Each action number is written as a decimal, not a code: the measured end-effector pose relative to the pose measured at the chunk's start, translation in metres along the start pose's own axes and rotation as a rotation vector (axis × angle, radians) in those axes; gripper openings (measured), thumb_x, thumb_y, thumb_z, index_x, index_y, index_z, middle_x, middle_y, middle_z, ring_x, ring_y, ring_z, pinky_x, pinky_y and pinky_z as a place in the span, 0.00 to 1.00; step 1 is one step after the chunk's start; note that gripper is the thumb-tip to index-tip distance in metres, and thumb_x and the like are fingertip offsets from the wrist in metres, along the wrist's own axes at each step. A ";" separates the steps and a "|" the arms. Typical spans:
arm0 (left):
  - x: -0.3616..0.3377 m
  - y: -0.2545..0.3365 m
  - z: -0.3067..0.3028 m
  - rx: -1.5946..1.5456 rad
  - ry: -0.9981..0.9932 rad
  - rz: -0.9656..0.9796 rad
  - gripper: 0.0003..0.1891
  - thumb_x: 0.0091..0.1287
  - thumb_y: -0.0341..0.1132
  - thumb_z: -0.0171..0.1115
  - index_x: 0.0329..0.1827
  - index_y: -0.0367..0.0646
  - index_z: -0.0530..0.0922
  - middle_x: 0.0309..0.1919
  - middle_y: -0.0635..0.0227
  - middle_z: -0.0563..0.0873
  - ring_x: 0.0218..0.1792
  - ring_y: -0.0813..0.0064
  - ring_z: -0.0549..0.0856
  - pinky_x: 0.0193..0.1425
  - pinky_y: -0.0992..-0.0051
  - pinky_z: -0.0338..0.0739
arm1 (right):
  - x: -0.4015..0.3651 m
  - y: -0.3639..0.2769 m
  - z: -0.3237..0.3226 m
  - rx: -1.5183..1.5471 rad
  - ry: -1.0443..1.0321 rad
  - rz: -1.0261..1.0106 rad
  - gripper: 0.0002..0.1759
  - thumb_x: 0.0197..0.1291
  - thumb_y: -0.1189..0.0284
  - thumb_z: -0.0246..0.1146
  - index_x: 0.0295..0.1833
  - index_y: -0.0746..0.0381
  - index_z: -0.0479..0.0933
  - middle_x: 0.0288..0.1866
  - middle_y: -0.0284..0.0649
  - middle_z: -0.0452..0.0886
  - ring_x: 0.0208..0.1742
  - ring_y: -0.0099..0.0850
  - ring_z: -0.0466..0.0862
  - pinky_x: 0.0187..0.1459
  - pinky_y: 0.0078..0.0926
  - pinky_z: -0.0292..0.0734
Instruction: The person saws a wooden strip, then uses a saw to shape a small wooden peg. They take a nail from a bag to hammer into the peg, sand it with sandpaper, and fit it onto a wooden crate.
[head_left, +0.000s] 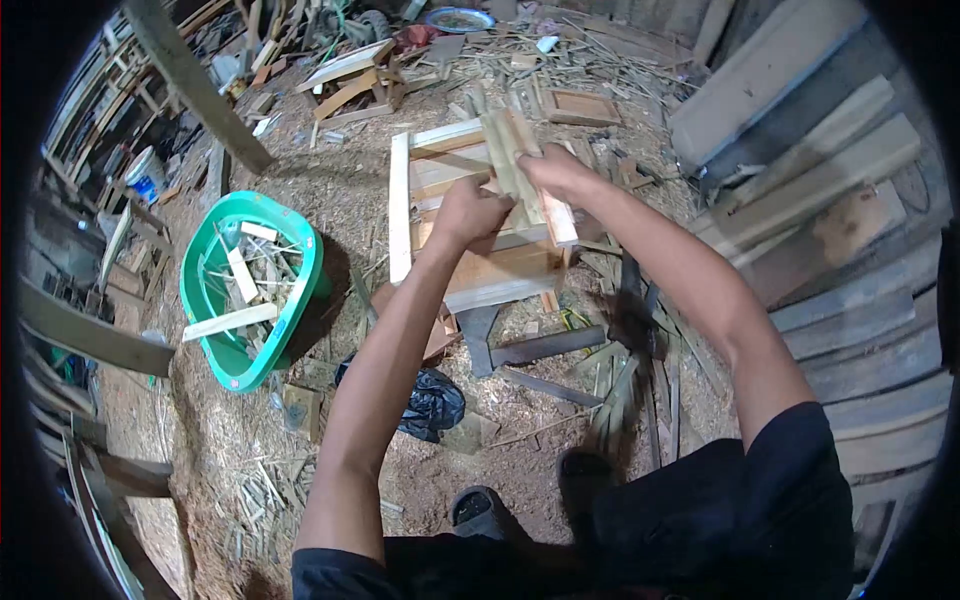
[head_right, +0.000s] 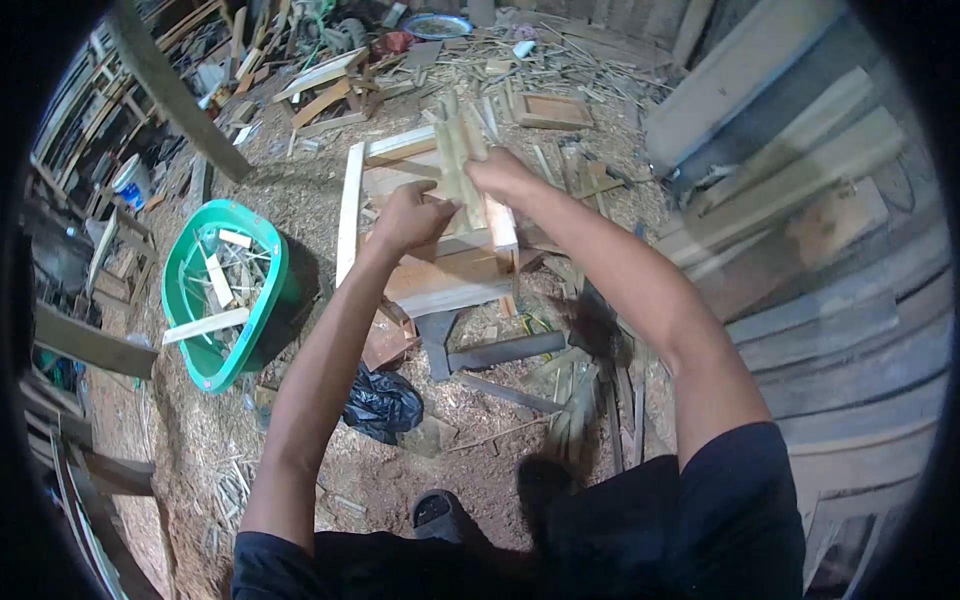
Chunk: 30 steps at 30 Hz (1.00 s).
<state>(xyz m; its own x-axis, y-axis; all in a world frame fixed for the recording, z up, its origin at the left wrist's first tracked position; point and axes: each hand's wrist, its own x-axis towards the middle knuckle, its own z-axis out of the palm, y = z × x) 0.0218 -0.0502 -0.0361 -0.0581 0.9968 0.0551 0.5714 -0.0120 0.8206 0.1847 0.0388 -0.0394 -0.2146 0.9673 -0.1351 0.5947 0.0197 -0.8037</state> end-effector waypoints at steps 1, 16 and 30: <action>0.002 0.001 0.004 -0.024 -0.059 -0.020 0.20 0.61 0.42 0.69 0.48 0.33 0.81 0.23 0.65 0.83 0.24 0.77 0.80 0.30 0.74 0.74 | 0.002 0.008 0.005 0.095 -0.005 0.039 0.31 0.65 0.57 0.60 0.63 0.73 0.73 0.53 0.53 0.82 0.53 0.37 0.82 0.54 0.34 0.75; -0.011 0.004 -0.044 -0.662 0.021 0.022 0.17 0.69 0.25 0.55 0.59 0.31 0.69 0.46 0.52 0.86 0.45 0.64 0.87 0.54 0.67 0.82 | 0.006 0.043 -0.004 0.202 0.127 0.023 0.36 0.58 0.58 0.66 0.58 0.81 0.71 0.51 0.63 0.81 0.51 0.50 0.84 0.53 0.38 0.77; -0.056 -0.044 -0.041 -0.667 -0.119 -0.162 0.16 0.70 0.30 0.58 0.59 0.38 0.71 0.48 0.58 0.85 0.49 0.65 0.86 0.53 0.63 0.82 | 0.035 0.035 -0.035 -0.214 0.275 -0.006 0.37 0.57 0.52 0.65 0.58 0.75 0.73 0.52 0.61 0.81 0.55 0.52 0.82 0.56 0.40 0.77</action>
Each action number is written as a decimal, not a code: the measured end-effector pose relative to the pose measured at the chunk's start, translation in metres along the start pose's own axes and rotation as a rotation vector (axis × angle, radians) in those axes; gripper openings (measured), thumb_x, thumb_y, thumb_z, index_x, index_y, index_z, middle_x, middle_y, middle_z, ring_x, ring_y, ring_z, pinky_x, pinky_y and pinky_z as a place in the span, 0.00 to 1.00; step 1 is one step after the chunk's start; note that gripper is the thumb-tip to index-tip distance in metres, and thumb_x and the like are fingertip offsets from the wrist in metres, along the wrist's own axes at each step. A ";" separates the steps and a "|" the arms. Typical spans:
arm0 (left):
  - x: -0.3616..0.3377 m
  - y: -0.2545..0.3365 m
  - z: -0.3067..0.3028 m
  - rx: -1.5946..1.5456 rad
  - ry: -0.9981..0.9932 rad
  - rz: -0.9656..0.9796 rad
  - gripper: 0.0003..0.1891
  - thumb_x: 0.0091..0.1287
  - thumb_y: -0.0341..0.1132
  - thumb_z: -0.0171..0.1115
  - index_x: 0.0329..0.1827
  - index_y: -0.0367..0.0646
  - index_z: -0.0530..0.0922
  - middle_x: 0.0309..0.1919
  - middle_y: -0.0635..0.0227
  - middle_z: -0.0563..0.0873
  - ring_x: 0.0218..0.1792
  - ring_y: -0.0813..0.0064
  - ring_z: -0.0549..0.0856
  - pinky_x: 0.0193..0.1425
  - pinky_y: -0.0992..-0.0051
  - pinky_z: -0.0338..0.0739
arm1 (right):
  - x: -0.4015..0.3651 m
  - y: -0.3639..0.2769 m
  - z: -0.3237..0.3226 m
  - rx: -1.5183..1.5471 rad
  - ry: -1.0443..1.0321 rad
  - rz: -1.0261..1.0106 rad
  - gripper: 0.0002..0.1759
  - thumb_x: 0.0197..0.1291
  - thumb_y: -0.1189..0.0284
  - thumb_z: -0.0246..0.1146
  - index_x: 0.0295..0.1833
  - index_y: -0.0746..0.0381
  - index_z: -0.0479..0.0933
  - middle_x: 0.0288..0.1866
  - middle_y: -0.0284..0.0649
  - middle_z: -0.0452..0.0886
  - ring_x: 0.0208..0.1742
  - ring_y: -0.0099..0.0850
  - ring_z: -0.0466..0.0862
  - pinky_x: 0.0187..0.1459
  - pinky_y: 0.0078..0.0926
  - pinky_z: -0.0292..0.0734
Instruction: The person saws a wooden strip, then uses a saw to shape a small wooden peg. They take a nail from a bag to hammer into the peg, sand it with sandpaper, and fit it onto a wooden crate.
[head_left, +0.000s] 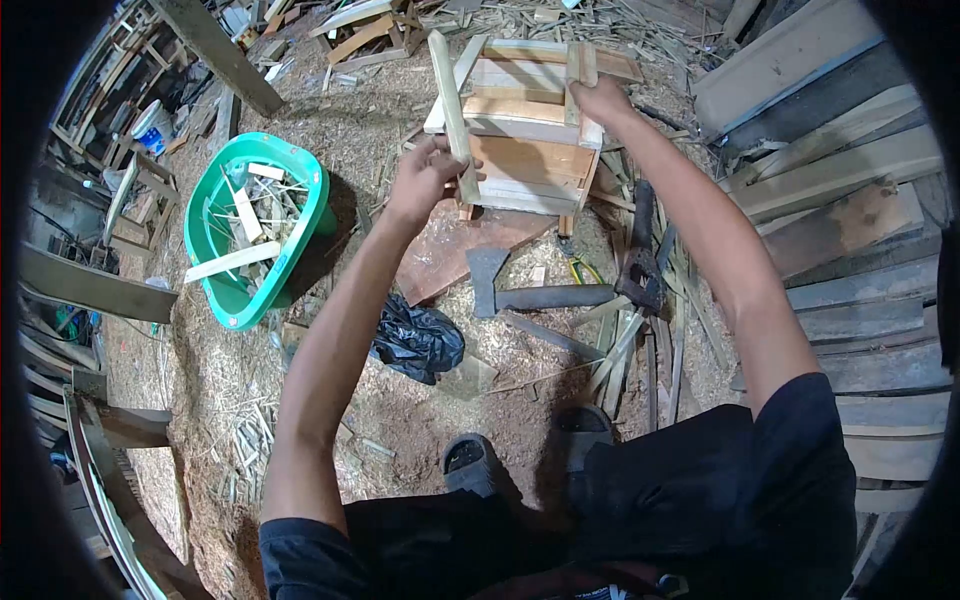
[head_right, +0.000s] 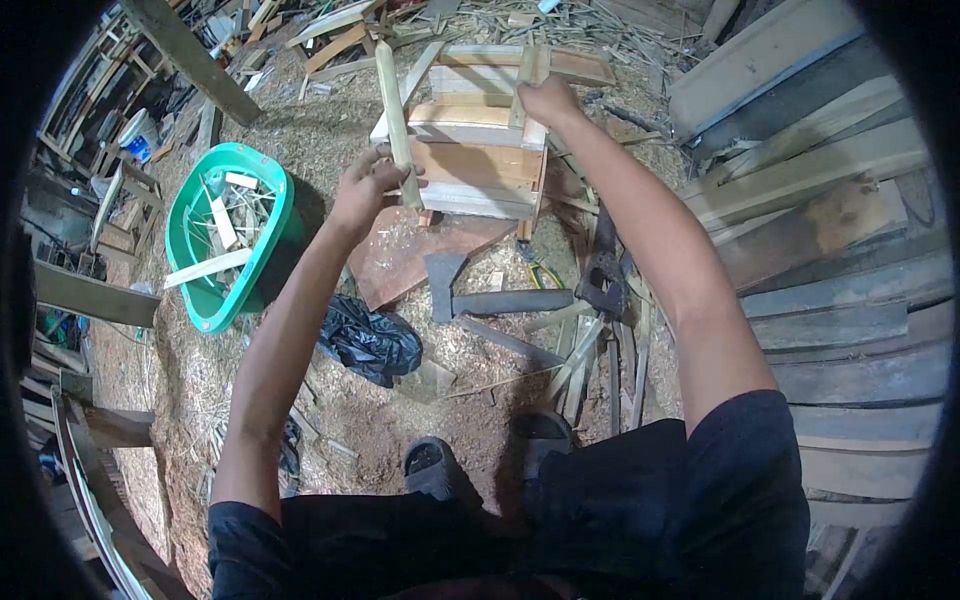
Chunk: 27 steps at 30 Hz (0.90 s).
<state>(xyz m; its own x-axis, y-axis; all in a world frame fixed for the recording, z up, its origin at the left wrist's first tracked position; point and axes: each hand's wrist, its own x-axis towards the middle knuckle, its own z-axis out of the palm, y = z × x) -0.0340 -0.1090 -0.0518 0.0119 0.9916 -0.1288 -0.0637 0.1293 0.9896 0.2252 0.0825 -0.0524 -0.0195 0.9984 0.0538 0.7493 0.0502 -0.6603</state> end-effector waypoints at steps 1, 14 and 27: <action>-0.006 -0.003 0.001 -0.005 0.009 -0.015 0.15 0.70 0.30 0.58 0.58 0.39 0.72 0.47 0.60 0.85 0.48 0.66 0.86 0.51 0.64 0.82 | -0.004 -0.006 -0.003 -0.103 0.064 -0.038 0.35 0.58 0.53 0.65 0.60 0.72 0.73 0.52 0.59 0.82 0.54 0.52 0.83 0.55 0.39 0.77; -0.082 -0.105 -0.045 -0.337 0.231 -0.351 0.11 0.67 0.26 0.62 0.52 0.37 0.79 0.40 0.65 0.86 0.32 0.75 0.86 0.33 0.75 0.84 | -0.210 -0.022 0.156 0.271 -0.779 -0.307 0.14 0.68 0.66 0.61 0.46 0.68 0.79 0.32 0.41 0.82 0.31 0.30 0.82 0.36 0.30 0.77; -0.060 -0.208 -0.098 0.602 0.331 0.049 0.12 0.67 0.36 0.60 0.42 0.36 0.84 0.33 0.60 0.85 0.34 0.58 0.87 0.41 0.64 0.80 | -0.177 -0.002 0.282 0.327 -0.720 0.066 0.12 0.59 0.66 0.70 0.40 0.66 0.85 0.33 0.44 0.87 0.32 0.31 0.85 0.38 0.31 0.79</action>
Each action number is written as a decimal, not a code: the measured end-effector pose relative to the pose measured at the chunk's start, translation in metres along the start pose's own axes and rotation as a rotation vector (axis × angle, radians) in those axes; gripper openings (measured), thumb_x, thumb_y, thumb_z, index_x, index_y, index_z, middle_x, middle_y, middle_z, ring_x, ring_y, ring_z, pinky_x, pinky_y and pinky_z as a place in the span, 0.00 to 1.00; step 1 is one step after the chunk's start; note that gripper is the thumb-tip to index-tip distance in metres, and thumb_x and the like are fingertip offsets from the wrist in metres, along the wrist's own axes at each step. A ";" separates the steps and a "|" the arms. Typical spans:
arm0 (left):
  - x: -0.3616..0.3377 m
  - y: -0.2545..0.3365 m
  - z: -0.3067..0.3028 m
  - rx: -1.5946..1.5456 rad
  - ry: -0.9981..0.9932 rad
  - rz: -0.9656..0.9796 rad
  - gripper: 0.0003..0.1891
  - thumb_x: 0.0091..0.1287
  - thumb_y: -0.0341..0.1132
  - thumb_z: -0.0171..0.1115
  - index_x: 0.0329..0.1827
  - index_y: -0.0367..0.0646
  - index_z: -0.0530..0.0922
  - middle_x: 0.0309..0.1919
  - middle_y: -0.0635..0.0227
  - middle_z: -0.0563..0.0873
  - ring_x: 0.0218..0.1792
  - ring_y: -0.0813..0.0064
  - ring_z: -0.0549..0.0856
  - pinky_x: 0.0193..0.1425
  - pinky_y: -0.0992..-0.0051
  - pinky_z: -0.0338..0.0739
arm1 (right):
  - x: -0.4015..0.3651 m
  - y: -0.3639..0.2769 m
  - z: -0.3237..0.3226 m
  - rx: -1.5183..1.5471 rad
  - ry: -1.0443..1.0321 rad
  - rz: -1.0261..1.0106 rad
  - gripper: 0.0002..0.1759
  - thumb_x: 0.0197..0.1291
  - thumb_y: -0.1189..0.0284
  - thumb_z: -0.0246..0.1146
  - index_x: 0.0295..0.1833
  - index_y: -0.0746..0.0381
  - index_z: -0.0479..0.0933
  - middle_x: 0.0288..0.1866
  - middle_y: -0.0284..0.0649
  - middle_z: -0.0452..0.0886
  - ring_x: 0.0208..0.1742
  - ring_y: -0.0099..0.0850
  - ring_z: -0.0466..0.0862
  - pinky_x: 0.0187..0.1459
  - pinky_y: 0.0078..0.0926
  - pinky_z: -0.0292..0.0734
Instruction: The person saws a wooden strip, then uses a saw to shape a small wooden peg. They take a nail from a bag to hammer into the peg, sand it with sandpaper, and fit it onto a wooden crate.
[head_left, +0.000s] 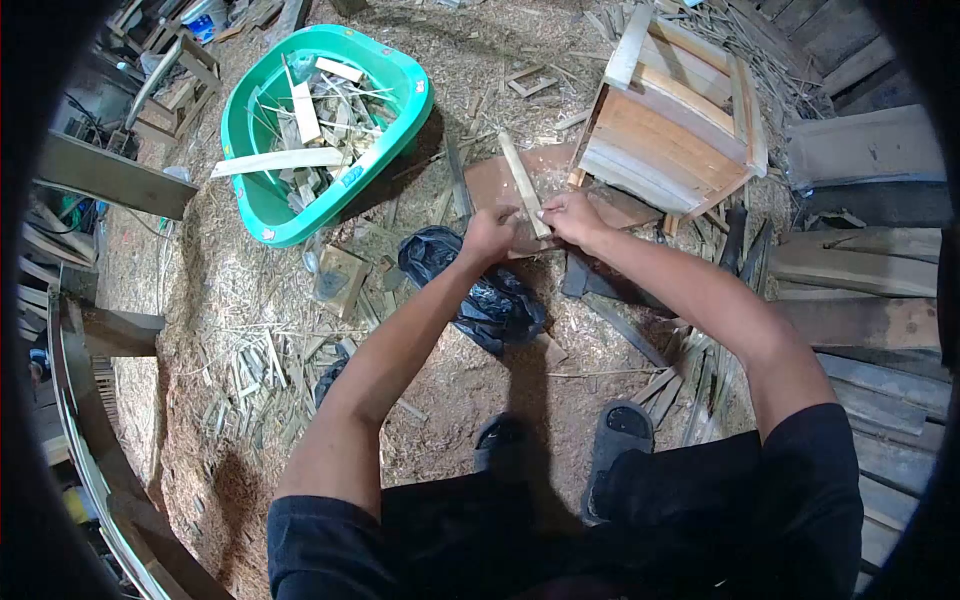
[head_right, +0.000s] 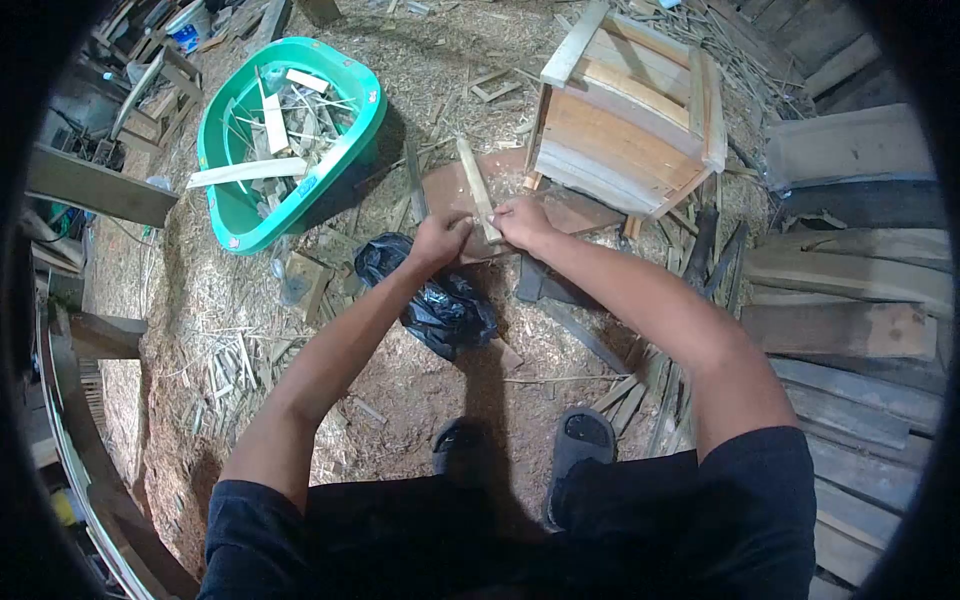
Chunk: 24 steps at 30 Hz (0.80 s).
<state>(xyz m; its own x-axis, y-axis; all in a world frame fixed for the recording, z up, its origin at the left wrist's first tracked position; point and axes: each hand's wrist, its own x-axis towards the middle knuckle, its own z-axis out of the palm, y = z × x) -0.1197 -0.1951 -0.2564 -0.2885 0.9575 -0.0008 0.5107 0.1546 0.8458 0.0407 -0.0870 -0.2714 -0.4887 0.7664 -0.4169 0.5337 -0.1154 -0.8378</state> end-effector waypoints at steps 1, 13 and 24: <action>0.002 -0.007 0.000 0.126 -0.046 0.120 0.12 0.66 0.36 0.60 0.44 0.37 0.83 0.36 0.59 0.85 0.39 0.56 0.86 0.45 0.63 0.79 | 0.000 -0.001 -0.001 -0.114 0.032 -0.082 0.12 0.58 0.67 0.69 0.39 0.66 0.85 0.34 0.47 0.86 0.33 0.35 0.85 0.39 0.33 0.79; -0.052 -0.010 -0.012 0.623 -0.104 0.544 0.20 0.64 0.37 0.58 0.58 0.41 0.73 0.58 0.57 0.76 0.63 0.56 0.73 0.67 0.57 0.63 | -0.091 -0.014 -0.021 -0.930 -0.035 -0.812 0.13 0.59 0.75 0.58 0.49 0.68 0.74 0.49 0.53 0.75 0.52 0.51 0.77 0.53 0.45 0.74; -0.113 0.000 -0.061 0.702 -0.329 0.290 0.18 0.62 0.38 0.61 0.52 0.41 0.74 0.48 0.58 0.77 0.53 0.56 0.77 0.59 0.61 0.68 | -0.129 -0.021 0.028 -0.477 -0.294 -0.844 0.12 0.63 0.74 0.59 0.51 0.64 0.72 0.49 0.48 0.75 0.54 0.47 0.78 0.56 0.41 0.74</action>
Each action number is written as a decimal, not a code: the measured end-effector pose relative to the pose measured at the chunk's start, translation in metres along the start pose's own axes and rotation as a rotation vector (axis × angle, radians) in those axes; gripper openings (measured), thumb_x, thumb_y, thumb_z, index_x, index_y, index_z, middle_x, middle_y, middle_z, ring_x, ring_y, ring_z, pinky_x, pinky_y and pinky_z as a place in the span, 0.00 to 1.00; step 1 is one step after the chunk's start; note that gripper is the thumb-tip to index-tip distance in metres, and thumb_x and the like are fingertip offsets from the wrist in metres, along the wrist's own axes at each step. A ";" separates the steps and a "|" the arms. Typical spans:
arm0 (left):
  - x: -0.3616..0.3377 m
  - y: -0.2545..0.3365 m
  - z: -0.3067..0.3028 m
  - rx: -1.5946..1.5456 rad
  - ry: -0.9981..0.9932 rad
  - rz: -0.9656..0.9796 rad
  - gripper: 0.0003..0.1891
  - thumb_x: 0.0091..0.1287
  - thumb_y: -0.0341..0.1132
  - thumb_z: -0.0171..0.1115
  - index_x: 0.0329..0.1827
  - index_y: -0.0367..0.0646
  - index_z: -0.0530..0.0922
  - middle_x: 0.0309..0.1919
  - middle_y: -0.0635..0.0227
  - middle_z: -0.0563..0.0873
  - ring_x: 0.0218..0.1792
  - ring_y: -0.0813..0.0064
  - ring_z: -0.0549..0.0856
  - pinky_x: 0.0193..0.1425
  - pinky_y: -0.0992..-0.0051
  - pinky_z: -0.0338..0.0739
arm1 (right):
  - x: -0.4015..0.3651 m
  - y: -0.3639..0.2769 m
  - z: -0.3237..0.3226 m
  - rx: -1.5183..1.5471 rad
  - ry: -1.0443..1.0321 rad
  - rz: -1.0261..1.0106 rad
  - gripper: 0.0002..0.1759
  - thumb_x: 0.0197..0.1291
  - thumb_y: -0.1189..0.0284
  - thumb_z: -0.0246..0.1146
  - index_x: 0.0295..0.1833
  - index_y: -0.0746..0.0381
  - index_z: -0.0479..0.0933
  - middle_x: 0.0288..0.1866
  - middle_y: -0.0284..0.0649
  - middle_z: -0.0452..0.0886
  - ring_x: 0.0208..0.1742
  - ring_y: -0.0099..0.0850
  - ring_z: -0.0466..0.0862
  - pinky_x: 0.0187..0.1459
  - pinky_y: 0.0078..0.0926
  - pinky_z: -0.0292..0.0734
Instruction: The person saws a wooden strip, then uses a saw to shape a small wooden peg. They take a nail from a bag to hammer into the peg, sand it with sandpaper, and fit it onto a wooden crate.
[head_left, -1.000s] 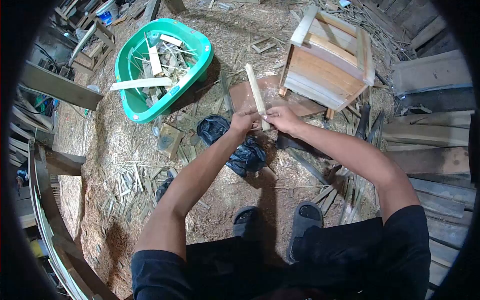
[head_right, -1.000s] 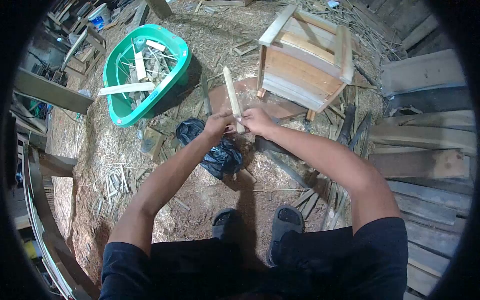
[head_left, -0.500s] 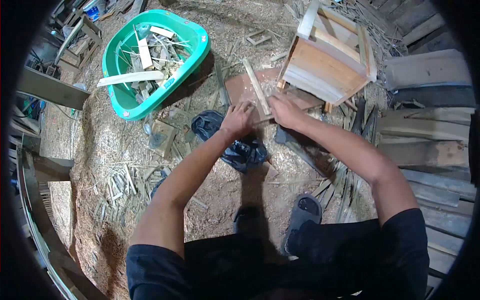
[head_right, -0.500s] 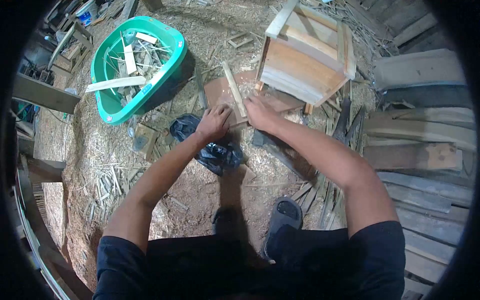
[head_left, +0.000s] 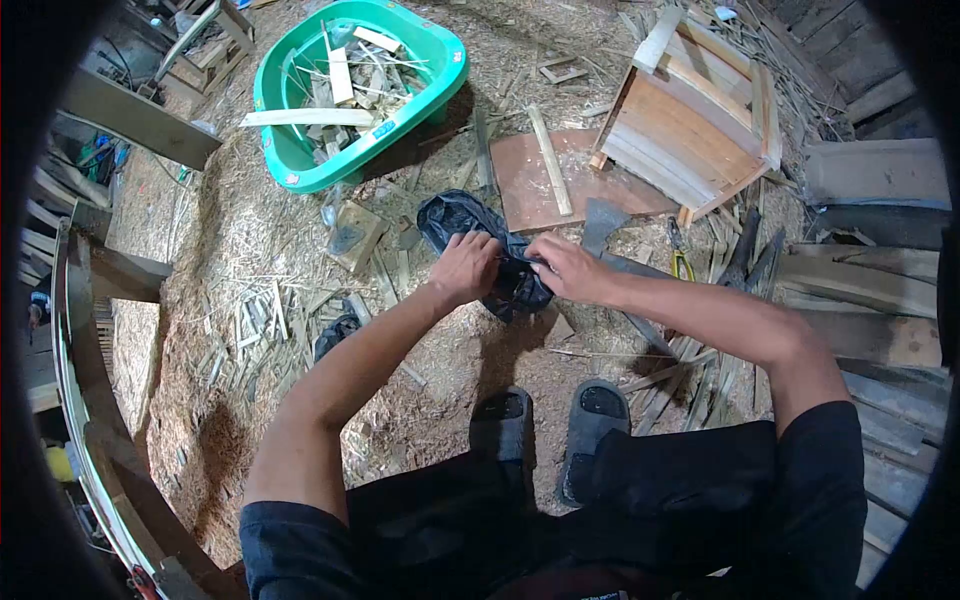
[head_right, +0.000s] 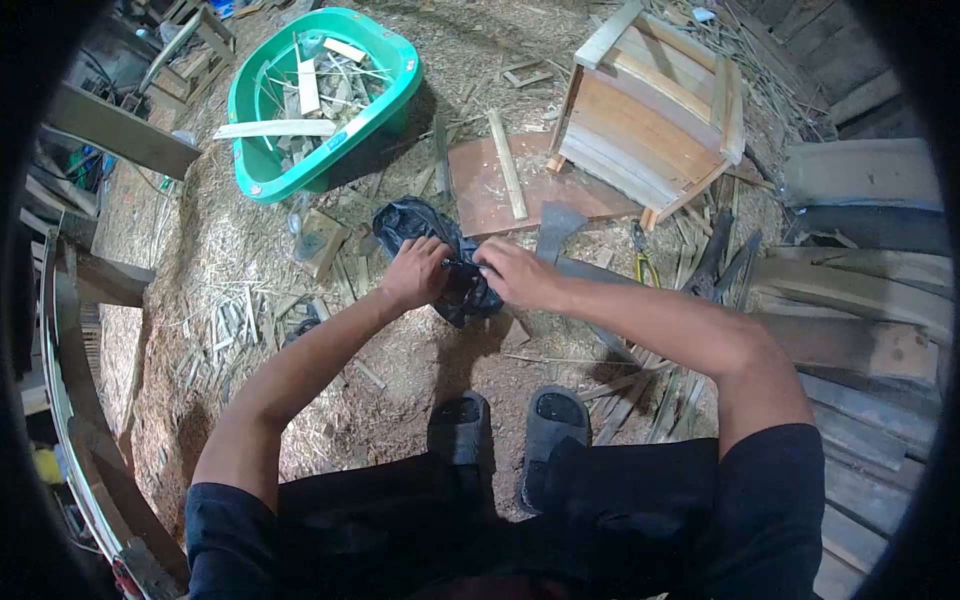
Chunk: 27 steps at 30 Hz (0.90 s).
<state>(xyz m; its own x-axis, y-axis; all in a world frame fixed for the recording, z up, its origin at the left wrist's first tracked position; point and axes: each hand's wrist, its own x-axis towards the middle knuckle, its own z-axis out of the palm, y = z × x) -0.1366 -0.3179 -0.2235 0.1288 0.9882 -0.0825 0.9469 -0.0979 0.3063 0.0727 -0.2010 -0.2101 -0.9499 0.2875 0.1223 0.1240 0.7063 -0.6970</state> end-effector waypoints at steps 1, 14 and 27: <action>-0.003 -0.004 0.010 -0.013 0.080 -0.004 0.18 0.61 0.38 0.62 0.53 0.41 0.74 0.47 0.58 0.77 0.52 0.56 0.77 0.57 0.61 0.69 | 0.002 0.000 0.002 -0.022 -0.037 -0.028 0.12 0.63 0.73 0.59 0.51 0.64 0.72 0.49 0.48 0.75 0.55 0.47 0.78 0.57 0.41 0.74; 0.005 0.002 0.017 -0.001 0.091 -0.015 0.26 0.56 0.34 0.65 0.60 0.45 0.74 0.57 0.61 0.76 0.58 0.59 0.74 0.60 0.61 0.69 | 0.011 0.034 -0.001 -0.782 -0.179 -0.094 0.10 0.60 0.70 0.57 0.43 0.60 0.80 0.46 0.40 0.82 0.57 0.39 0.78 0.57 0.37 0.67; -0.017 -0.007 0.042 -0.096 0.070 0.138 0.24 0.63 0.35 0.60 0.63 0.40 0.74 0.63 0.57 0.74 0.66 0.54 0.70 0.71 0.59 0.64 | 0.034 0.048 0.024 -0.307 -0.119 -0.313 0.13 0.55 0.78 0.59 0.48 0.65 0.77 0.46 0.45 0.78 0.51 0.43 0.81 0.55 0.38 0.75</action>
<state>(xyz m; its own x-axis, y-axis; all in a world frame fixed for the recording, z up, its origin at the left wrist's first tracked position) -0.1331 -0.3388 -0.2637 0.2314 0.9723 0.0320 0.8890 -0.2247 0.3991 0.0393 -0.1731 -0.2564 -0.9793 -0.0338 0.1994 -0.1120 0.9115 -0.3957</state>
